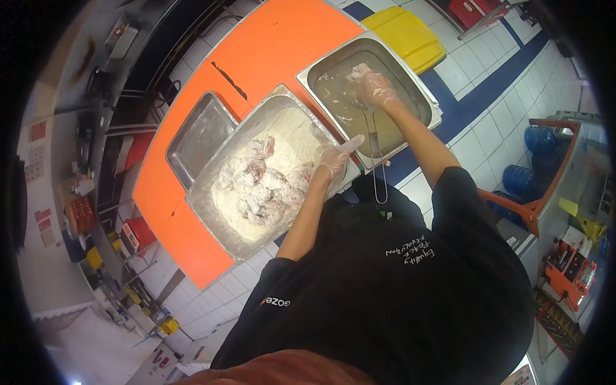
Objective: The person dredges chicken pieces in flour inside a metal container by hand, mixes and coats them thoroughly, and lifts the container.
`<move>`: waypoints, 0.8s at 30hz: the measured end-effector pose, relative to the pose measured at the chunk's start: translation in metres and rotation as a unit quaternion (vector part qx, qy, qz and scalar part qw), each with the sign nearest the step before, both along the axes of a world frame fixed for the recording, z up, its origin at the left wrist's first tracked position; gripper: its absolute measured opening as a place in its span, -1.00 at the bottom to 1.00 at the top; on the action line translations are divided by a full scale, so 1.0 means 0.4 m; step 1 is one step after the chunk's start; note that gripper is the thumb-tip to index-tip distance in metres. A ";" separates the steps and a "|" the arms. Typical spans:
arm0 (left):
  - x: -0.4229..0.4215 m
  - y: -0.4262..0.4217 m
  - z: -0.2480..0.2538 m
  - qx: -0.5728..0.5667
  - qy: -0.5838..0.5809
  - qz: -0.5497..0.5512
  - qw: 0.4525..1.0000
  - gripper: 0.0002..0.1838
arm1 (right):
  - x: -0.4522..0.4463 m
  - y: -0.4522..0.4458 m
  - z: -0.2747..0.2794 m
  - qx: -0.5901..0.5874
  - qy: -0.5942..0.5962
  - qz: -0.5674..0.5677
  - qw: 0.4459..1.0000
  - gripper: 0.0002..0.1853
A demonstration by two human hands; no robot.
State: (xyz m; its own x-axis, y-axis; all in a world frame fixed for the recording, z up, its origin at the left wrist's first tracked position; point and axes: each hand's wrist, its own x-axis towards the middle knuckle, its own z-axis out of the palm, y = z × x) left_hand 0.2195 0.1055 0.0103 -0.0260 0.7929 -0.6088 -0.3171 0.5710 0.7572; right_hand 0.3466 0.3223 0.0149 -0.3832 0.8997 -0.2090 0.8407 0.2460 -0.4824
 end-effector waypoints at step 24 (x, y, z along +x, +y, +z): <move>-0.004 -0.023 -0.080 -0.014 0.125 -0.132 0.983 0.41 | 0.017 -0.070 0.185 -0.089 0.358 -0.133 0.920 -0.59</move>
State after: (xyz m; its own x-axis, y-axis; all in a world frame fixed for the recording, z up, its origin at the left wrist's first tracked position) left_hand 0.2181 0.0961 -0.0217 0.0266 0.7746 -0.6319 0.0398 0.6308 0.7749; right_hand 0.3532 0.2943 0.0889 -0.2503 0.9578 -0.1415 0.3100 -0.0592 -0.9489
